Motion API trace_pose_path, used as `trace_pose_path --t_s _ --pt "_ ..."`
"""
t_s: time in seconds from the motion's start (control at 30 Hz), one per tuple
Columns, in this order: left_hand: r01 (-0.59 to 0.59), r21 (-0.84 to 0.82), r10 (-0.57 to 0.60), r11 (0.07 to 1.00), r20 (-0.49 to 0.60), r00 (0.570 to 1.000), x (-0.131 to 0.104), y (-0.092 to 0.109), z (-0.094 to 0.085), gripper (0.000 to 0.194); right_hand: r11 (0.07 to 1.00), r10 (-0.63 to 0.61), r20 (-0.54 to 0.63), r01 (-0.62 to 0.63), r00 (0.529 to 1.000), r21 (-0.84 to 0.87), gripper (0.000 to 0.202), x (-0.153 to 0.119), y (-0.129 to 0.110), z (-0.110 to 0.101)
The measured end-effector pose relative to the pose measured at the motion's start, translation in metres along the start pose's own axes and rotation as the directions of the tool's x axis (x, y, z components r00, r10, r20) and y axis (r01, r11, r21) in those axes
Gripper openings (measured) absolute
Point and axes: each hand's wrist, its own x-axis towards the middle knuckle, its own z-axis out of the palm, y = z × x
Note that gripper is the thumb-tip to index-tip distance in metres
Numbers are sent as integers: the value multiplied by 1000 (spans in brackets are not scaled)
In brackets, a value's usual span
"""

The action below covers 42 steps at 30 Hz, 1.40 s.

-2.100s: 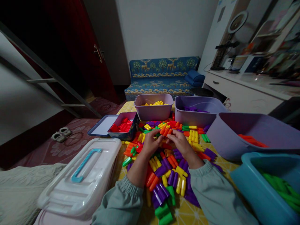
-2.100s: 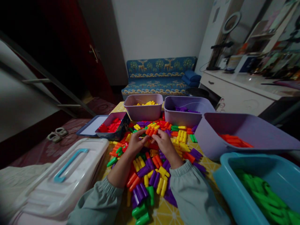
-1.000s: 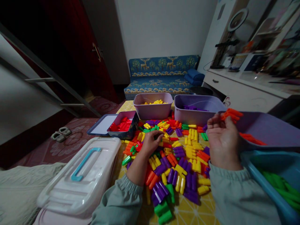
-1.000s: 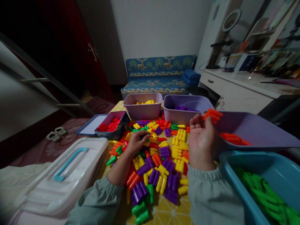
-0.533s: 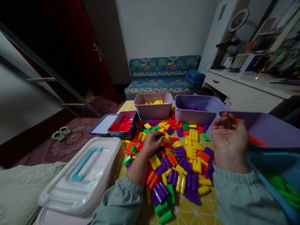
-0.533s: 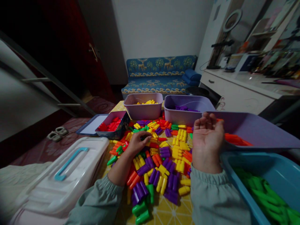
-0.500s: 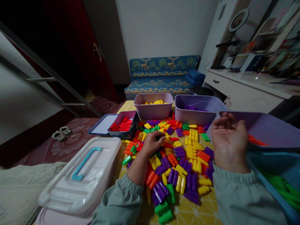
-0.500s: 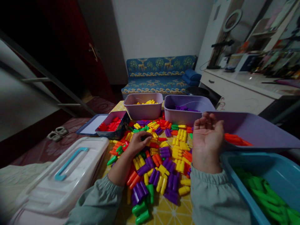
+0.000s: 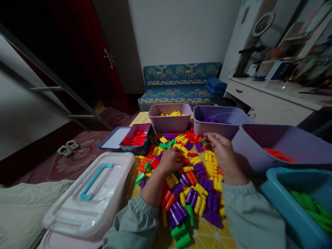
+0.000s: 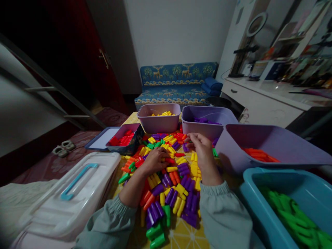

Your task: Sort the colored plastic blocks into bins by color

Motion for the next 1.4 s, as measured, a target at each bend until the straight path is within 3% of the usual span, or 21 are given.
trace_pose_path --t_s 0.1,0.2,0.33,0.43,0.53,0.63,0.7,0.77,0.9,1.03,1.17,1.4 --pt "32 -81 -41 996 -113 993 3 -7 6 22 926 -39 98 73 994 -371 20 4 29 2" --pt "37 -231 -95 972 -249 964 6 -15 11 21 691 -82 213 210 974 -691 17 4 53 3" --pt "3 -353 -124 936 -319 940 10 -20 11 20 402 -28 393 371 919 -837 31 -1 67 3" --pt "3 -382 -160 924 -379 911 10 -20 10 20 346 8 399 372 917 -861 29 -3 68 3" --pt "7 -424 -204 906 -421 884 9 -19 9 19 411 -18 339 315 941 -855 17 -3 66 6" --pt "12 -537 -268 844 -402 876 9 -16 9 21 681 -108 227 239 968 -693 15 -3 61 15" --pt "9 -686 -316 728 -323 892 10 -11 7 28 858 -120 165 186 979 -478 25 -5 56 23" --pt "13 -833 -330 553 -204 922 9 -5 5 38 956 -74 149 113 986 -271 35 -9 50 31" --pt "22 -963 -294 269 -61 954 6 5 -1 46 998 -2 173 13 985 -59 42 -16 40 42" --pt "43 -992 -290 119 6 957 6 4 -5 40 1000 6 147 -2 989 -30 39 -19 39 44" --pt "4 -999 -488 -33 19 873 9 -1 -19 29 994 58 112 -48 992 -96 36 -19 48 40" --pt "-337 -864 -732 -373 51 679 2 -3 -74 24 985 133 81 -123 988 -119 37 -17 58 35"
